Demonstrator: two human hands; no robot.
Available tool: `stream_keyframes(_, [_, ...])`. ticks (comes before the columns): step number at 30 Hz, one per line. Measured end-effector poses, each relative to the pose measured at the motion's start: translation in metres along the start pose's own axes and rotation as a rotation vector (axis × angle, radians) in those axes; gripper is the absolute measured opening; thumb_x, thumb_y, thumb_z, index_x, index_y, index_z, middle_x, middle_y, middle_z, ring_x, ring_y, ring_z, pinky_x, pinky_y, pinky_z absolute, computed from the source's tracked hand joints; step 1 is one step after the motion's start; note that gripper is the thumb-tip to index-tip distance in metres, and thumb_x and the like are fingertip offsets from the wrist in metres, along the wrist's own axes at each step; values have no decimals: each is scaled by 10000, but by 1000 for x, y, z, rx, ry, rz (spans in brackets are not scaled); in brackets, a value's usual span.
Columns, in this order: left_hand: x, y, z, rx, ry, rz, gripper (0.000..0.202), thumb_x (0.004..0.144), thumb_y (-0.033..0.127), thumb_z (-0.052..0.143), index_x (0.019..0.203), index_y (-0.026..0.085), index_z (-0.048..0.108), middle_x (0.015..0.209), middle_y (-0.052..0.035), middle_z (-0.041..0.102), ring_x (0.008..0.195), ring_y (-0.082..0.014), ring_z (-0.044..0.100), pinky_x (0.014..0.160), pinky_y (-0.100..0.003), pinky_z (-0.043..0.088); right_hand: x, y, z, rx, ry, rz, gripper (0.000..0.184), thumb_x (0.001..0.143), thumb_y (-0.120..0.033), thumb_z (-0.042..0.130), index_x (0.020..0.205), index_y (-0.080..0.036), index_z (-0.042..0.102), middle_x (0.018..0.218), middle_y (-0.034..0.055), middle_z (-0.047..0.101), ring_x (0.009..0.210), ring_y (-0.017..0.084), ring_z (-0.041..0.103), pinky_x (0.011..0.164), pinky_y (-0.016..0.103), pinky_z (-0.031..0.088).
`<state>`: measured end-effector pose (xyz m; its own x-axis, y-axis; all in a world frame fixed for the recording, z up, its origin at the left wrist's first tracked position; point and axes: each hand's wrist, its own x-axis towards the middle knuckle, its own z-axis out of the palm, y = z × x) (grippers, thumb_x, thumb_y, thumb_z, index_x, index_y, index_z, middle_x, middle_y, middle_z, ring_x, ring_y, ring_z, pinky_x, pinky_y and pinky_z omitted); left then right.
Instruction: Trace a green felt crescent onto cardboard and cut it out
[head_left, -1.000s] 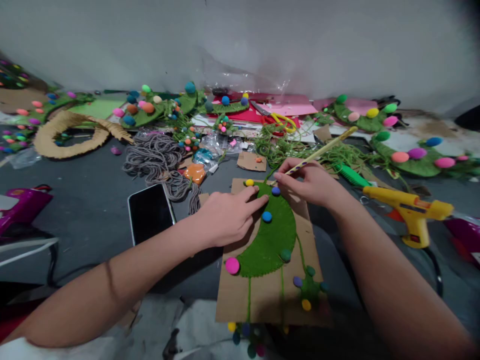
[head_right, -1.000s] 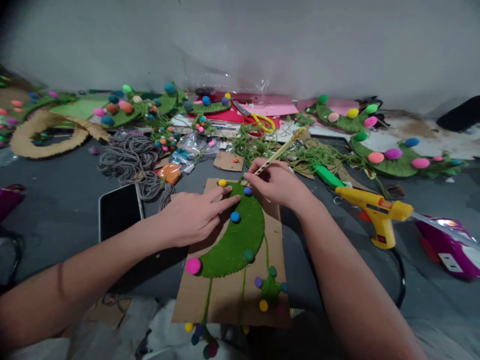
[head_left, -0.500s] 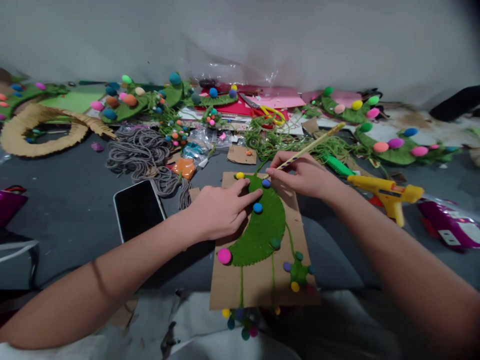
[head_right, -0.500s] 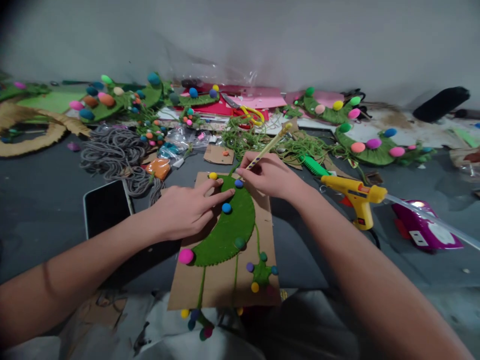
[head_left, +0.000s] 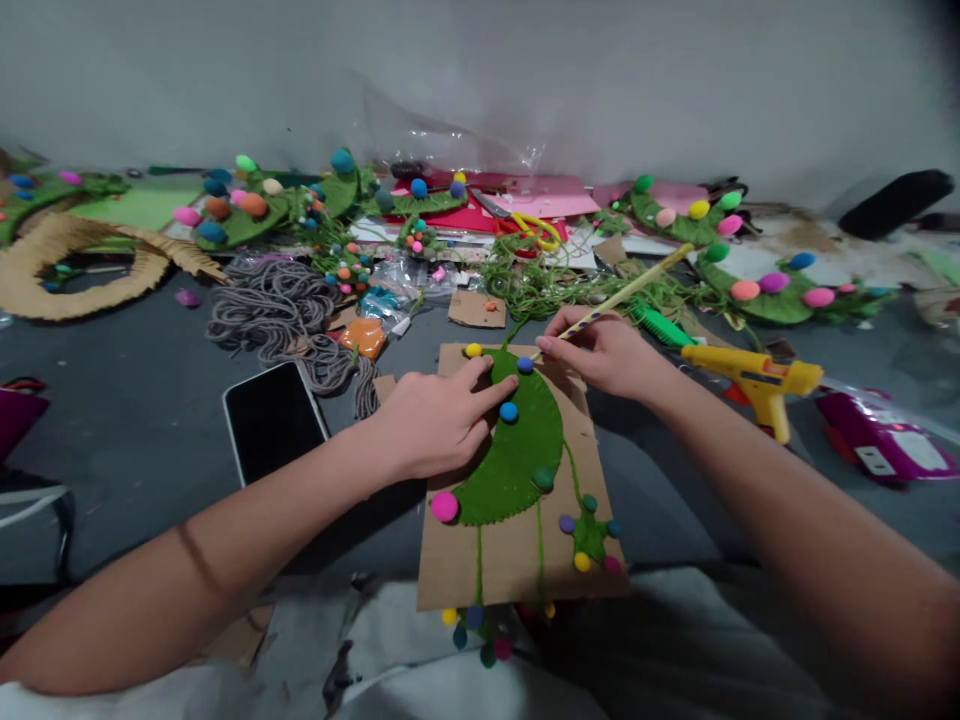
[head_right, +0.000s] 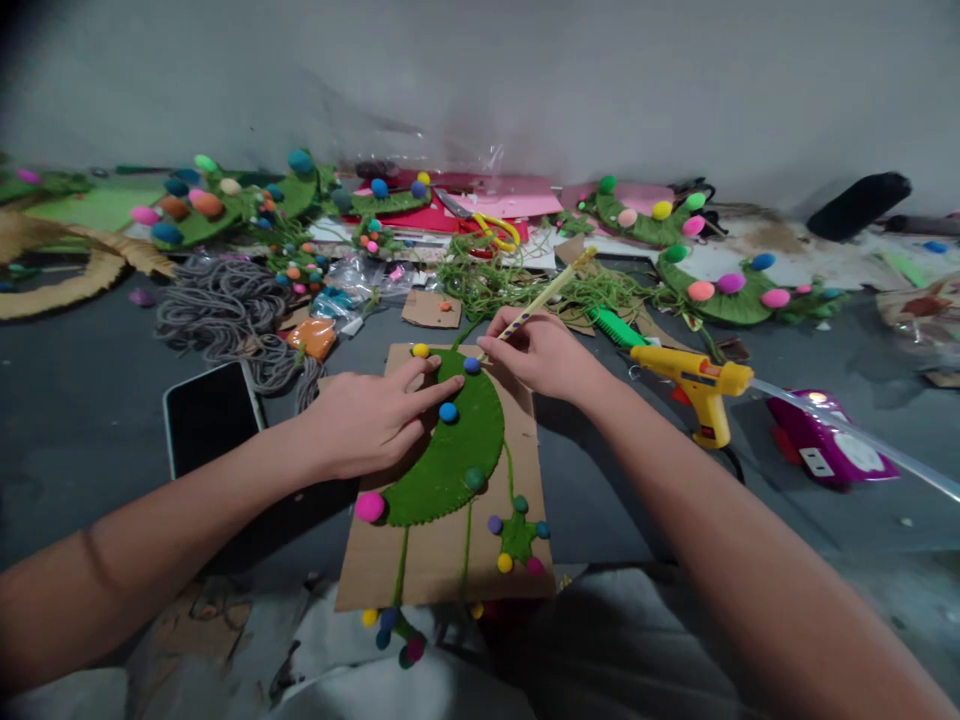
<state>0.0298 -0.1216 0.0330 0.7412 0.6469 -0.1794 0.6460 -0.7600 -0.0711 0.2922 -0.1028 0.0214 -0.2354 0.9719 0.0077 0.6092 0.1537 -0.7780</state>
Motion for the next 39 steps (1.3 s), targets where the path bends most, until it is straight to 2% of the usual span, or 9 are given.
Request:
stream_keyframes(6, [1,0,0,8,5,-12,628,1052,418,304,1676,398,375,1649,-68,503,892,-320,781,645,-467,595,-8,1,2,-20,31,-11,232,950,-436,657,862,-223,641,785,45,715,683,199,637,617,316,462])
stream_keyframes(13, [1,0,1,6,6,-8,631,1046,435,299,1670,395,386,1639,-76,509,849,-302,775,637,-445,572,-14,0,4,-1,77,-10,254,971,-449,632,863,-219,635,742,32,683,646,186,599,586,310,438])
stream_keyframes(21, [-1,0,-3,-3,-3,8,649,1044,444,282,1684,374,366,1648,-95,490,886,-292,771,668,-424,554,-33,-1,4,-37,82,-24,234,1000,-428,638,907,-215,659,841,40,717,773,206,651,690,324,486])
stream_keyframes(23, [-2,0,-4,-7,-14,10,665,1035,483,315,1689,368,358,1663,-103,468,907,-298,769,688,-424,556,-34,-1,5,-50,91,-28,244,1013,-434,620,918,-212,655,840,41,719,757,202,643,677,321,471])
stream_keyframes(29, [-1,2,-5,-45,-44,-18,756,1023,743,293,1694,398,329,1648,-112,462,931,-306,761,727,-411,552,-37,-4,0,-149,54,-55,235,1018,-420,614,916,-211,652,843,43,716,777,201,629,677,313,449])
stream_keyframes(35, [-2,2,-2,1,-15,-9,756,1026,743,298,1685,378,357,1624,-109,494,878,-301,766,659,-394,537,-37,-8,6,-126,91,-36,242,1026,-419,591,914,-212,647,832,47,724,772,210,633,678,322,439])
stream_keyframes(39, [-2,1,-1,-1,-7,-6,761,1018,753,305,1680,383,364,1630,-107,493,870,-308,770,642,-398,533,-42,-12,3,-148,53,-76,225,1037,-400,580,918,-217,635,838,48,724,801,214,647,707,320,450])
